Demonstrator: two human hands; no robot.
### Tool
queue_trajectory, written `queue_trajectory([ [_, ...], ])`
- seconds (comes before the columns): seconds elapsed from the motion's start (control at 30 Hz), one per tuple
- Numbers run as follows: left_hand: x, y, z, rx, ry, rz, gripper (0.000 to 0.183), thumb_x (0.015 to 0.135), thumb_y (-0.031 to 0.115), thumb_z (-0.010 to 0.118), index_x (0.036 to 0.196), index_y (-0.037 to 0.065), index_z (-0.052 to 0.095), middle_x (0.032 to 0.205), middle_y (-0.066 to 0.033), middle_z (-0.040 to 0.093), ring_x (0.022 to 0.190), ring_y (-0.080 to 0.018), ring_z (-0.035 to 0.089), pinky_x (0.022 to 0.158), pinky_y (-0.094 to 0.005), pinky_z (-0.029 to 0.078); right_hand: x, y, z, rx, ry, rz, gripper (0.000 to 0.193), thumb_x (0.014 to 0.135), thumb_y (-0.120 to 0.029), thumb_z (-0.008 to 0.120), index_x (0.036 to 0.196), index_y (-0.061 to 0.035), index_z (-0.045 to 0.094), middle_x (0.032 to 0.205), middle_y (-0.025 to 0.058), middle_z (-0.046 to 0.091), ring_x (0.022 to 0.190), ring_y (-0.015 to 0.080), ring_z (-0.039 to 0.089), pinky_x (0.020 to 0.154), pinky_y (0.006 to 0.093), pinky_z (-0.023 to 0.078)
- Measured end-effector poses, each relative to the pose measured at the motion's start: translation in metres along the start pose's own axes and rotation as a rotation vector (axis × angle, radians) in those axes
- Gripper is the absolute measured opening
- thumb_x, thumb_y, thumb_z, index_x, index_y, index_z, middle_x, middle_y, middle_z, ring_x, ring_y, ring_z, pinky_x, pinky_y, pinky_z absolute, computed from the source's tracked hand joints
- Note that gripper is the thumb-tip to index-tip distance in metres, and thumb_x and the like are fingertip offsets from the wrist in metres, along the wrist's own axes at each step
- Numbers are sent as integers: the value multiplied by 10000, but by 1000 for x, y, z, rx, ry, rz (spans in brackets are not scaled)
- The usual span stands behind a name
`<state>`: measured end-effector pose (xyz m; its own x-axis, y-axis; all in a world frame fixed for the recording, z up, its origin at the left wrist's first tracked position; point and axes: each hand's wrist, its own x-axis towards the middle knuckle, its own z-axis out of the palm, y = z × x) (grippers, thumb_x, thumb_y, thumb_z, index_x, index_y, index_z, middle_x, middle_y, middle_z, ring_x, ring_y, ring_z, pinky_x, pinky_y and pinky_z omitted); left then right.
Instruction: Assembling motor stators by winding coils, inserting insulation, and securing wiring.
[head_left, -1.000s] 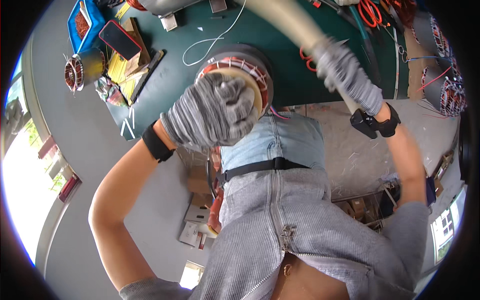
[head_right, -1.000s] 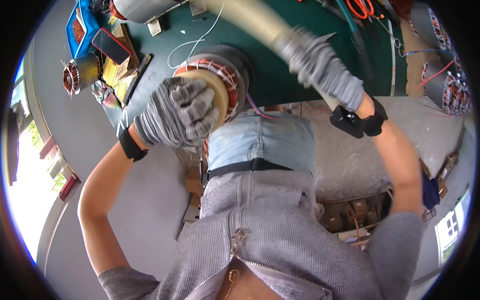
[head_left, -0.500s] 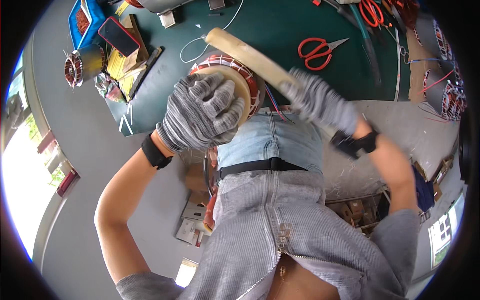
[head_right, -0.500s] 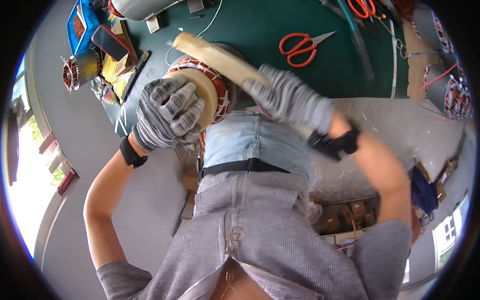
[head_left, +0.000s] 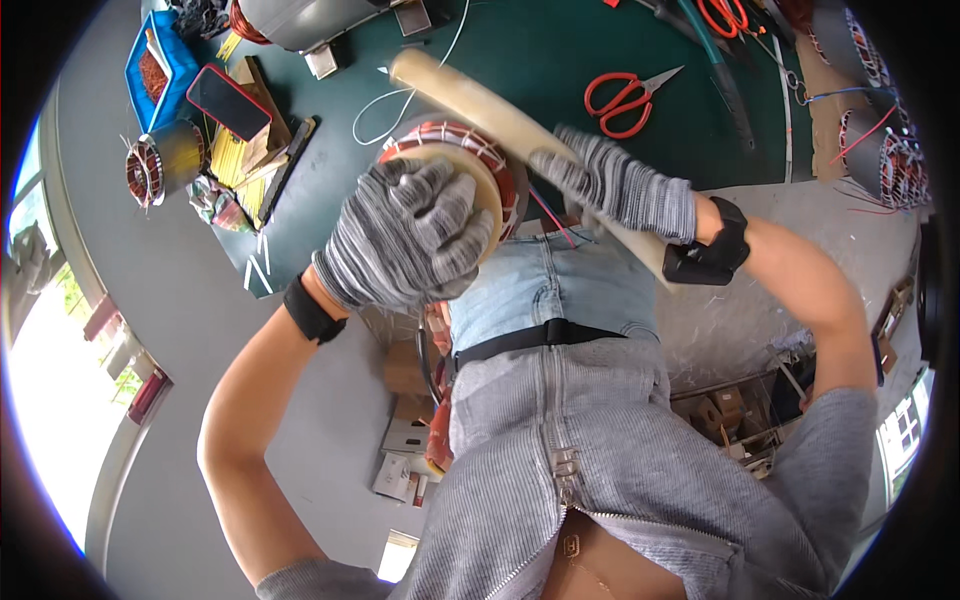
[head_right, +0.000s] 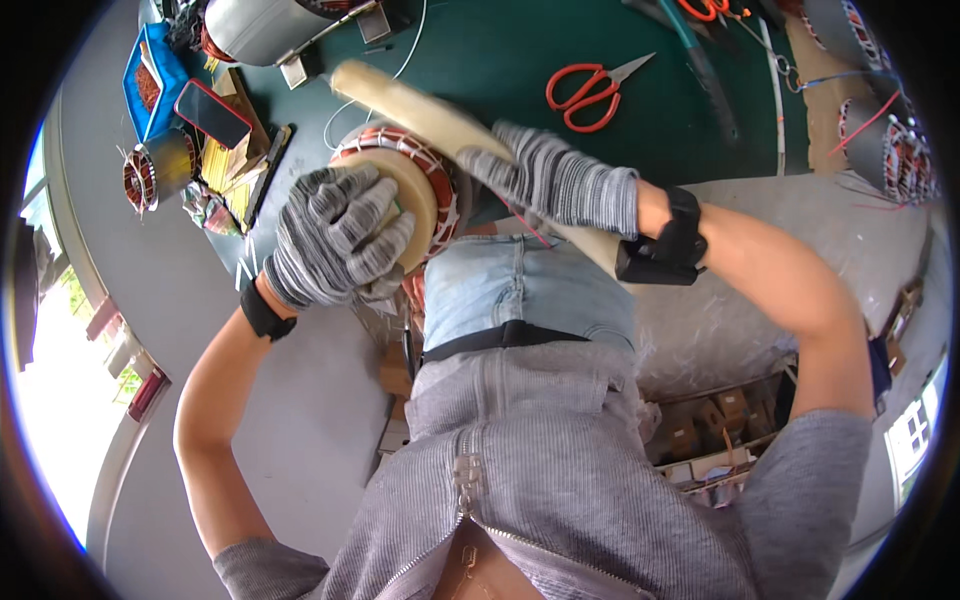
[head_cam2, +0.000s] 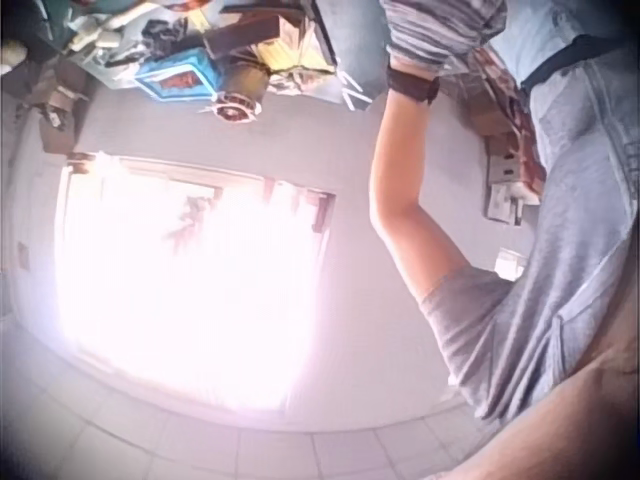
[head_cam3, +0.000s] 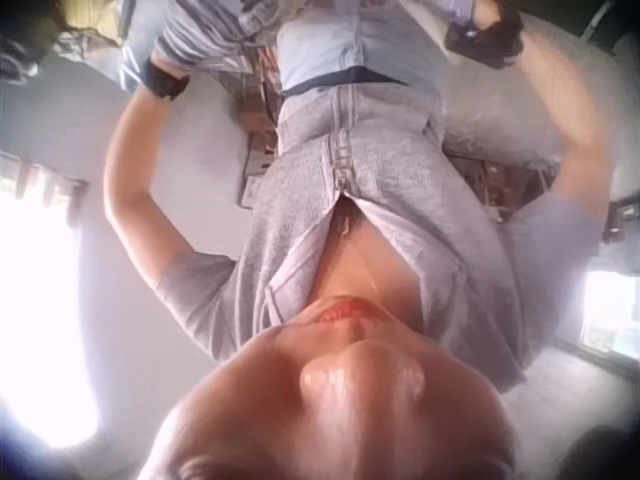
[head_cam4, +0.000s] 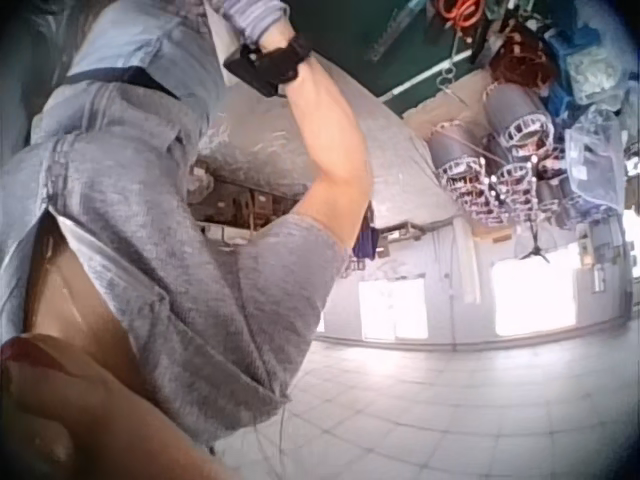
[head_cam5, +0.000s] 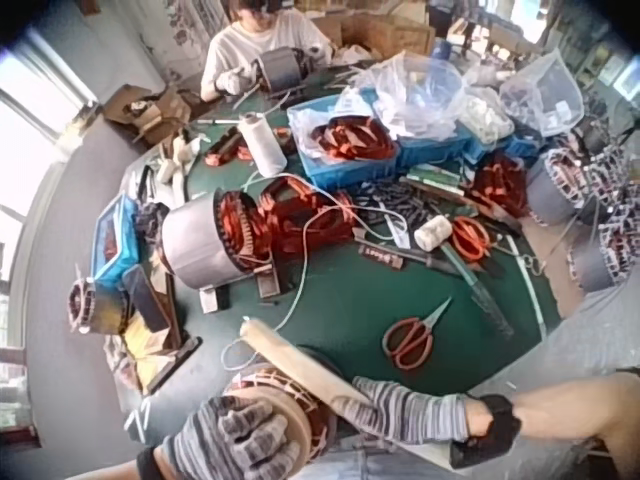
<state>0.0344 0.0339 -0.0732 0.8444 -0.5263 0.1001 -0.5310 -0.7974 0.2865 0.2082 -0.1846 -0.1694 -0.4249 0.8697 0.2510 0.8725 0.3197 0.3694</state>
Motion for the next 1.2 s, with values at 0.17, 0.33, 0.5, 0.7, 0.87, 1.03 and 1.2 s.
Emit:
queue_trajectory([
  [0.17, 12, -11, 2, -15, -67, 213, 385, 638, 367, 629, 952, 145, 603, 1008, -92, 541, 936, -284, 566, 717, -442, 480, 7, 71, -8, 1855, -567, 1282, 361, 921, -413, 426, 880, -72, 538, 630, 91, 526, 480, 123, 541, 397, 280, 458],
  [0.33, -5, -11, -6, 26, -224, 354, 313, 686, 321, 578, 951, 155, 603, 965, -89, 552, 887, -273, 588, 701, -367, 527, 32, 40, 32, 1728, -379, 778, 435, 882, -493, 460, 899, -66, 545, 561, 46, 510, 431, 128, 540, 369, 264, 446],
  [0.5, 20, -12, -20, -40, -263, 305, 327, 675, 352, 596, 937, 158, 613, 989, -74, 563, 912, -271, 581, 716, -412, 509, -6, 65, 66, 1853, -545, 776, 481, 884, -456, 463, 1161, -66, 500, 844, 109, 574, 681, 195, 603, 425, 261, 457],
  [0.7, 7, 2, -7, -1, -80, 124, 340, 671, 344, 613, 943, 141, 617, 988, -91, 569, 896, -295, 580, 687, -433, 494, 3, 15, -11, 1354, -209, 932, 524, 861, -520, 463, 977, -17, 553, 758, 188, 579, 750, 293, 600, 653, 400, 470],
  [0.87, 2, 17, 0, 55, 92, -287, 365, 622, 280, 624, 942, 103, 616, 986, -124, 566, 875, -323, 569, 705, -444, 453, 11, -62, -39, 516, -22, 640, 351, 879, -357, 532, 1037, -44, 516, 807, 107, 582, 770, 193, 592, 624, 338, 501],
  [1.03, 2, 35, 11, 123, 241, -612, 392, 613, 168, 614, 996, 82, 600, 1001, -141, 550, 918, -331, 537, 781, -425, 428, 13, -30, -41, 1517, -72, 1553, 457, 849, -442, 532, 982, -5, 533, 716, 164, 576, 638, 289, 588, 591, 371, 504],
  [1.2, 18, 47, 10, 179, 343, -797, 391, 610, 222, 673, 968, 84, 596, 1035, -168, 536, 886, -350, 536, 748, -464, 425, 28, -102, -28, 1252, -248, 1450, 509, 844, -459, 531, 1025, 16, 547, 839, 129, 605, 838, 246, 587, 824, 319, 468],
])
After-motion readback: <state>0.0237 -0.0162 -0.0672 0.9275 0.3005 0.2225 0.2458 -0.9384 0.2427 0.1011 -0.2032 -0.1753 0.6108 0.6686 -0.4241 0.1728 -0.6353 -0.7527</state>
